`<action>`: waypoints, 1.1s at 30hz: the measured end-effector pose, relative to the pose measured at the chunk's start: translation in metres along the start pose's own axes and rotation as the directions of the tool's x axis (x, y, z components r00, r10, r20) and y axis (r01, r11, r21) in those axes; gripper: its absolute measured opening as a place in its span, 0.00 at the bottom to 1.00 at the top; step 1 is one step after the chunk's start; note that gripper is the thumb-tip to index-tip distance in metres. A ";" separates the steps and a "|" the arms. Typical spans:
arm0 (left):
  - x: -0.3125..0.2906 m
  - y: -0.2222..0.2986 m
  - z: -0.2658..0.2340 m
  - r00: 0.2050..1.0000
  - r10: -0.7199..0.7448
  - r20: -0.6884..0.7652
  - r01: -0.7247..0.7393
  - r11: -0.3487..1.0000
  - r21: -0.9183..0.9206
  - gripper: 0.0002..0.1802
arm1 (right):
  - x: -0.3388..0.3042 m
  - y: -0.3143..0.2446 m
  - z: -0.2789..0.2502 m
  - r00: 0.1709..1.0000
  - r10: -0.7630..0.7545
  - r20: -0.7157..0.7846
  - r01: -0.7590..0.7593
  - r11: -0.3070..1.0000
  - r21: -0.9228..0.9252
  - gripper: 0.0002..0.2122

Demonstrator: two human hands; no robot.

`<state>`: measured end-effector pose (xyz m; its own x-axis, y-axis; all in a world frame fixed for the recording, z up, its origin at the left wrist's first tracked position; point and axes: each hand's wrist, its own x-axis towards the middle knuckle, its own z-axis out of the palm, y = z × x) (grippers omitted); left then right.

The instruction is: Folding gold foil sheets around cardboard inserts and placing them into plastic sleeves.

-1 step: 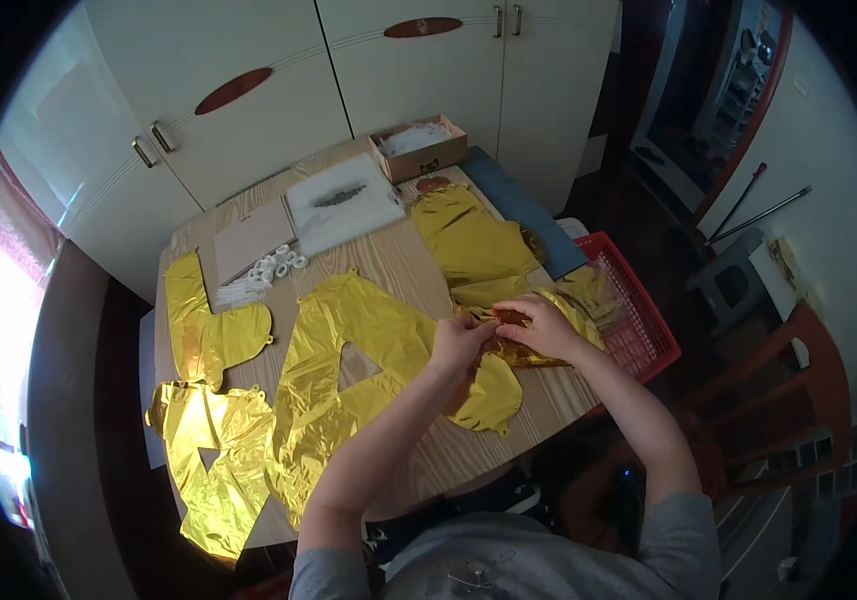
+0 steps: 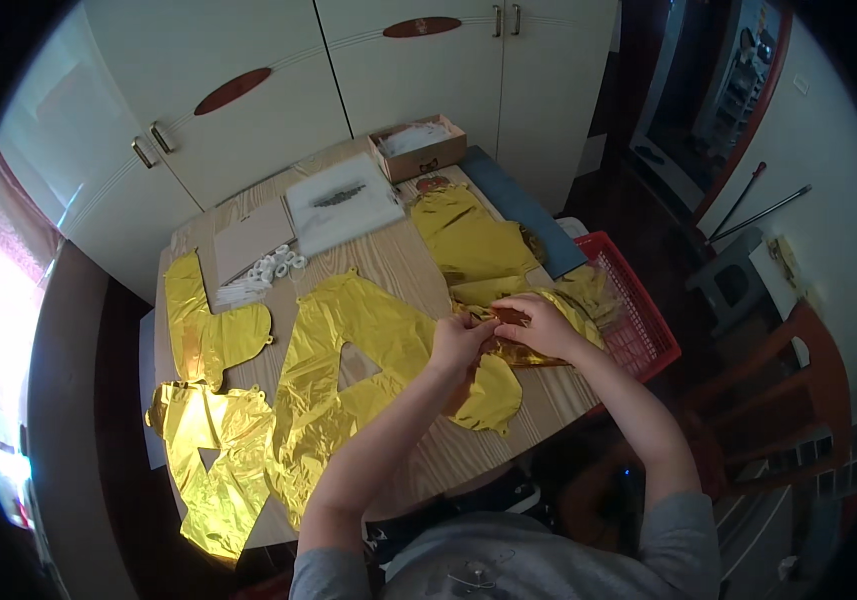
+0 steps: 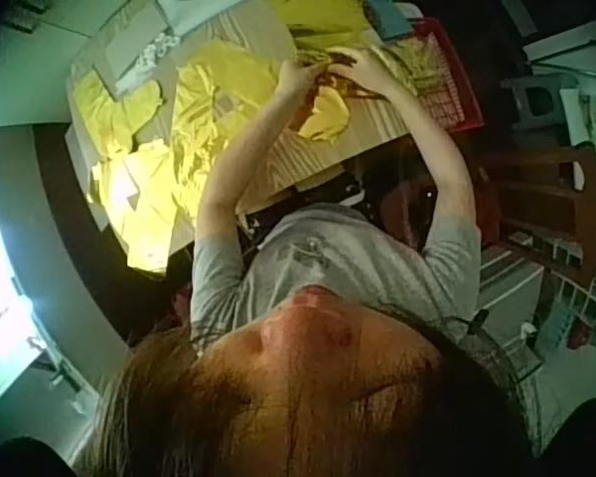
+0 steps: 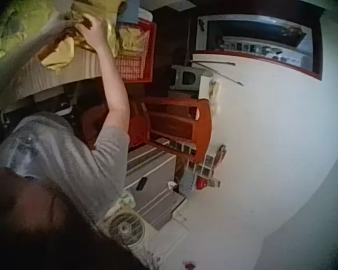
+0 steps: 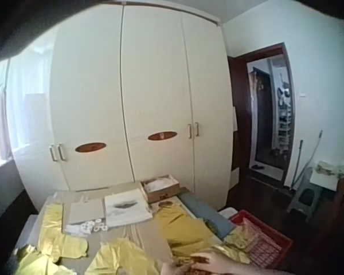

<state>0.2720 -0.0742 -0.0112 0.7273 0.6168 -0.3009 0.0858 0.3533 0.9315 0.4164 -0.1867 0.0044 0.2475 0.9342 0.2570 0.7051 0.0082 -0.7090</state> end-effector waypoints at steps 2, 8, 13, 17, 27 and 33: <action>-0.008 0.009 0.005 1.000 -0.002 -0.015 0.002 1.000 -0.002 0.13 | 0.000 -0.003 -0.001 0.999 -0.043 -0.028 0.044 0.999 0.003 0.19; -0.007 0.008 0.001 0.998 -0.028 -0.050 0.034 0.991 0.127 0.17 | 0.004 0.010 -0.003 0.985 0.155 0.079 -0.160 0.986 0.052 0.15; -0.008 0.006 -0.001 0.997 -0.074 -0.024 0.077 0.985 0.154 0.19 | 0.008 0.030 -0.007 0.958 0.287 -0.023 -0.274 0.931 0.240 0.13; -0.012 0.008 -0.010 0.981 -0.159 0.114 0.126 0.958 0.256 0.18 | 0.020 0.027 -0.020 0.934 0.347 -0.084 -0.314 0.911 0.269 0.11; 0.007 0.053 -0.007 0.551 0.512 0.659 -0.693 -0.160 0.703 0.07 | 0.025 0.001 -0.045 0.996 0.075 -0.051 -0.081 0.989 -0.126 0.13; 0.030 0.003 -0.009 0.479 0.520 0.707 -0.725 -0.220 0.652 0.16 | 0.038 0.017 -0.046 0.977 0.132 -0.169 -0.146 0.986 -0.077 0.12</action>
<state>0.2878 -0.0476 -0.0190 0.8744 -0.0186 0.4849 -0.1022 -0.9839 0.1465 0.4687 -0.1670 0.0322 0.4467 0.8535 0.2682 0.7105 -0.1562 -0.6861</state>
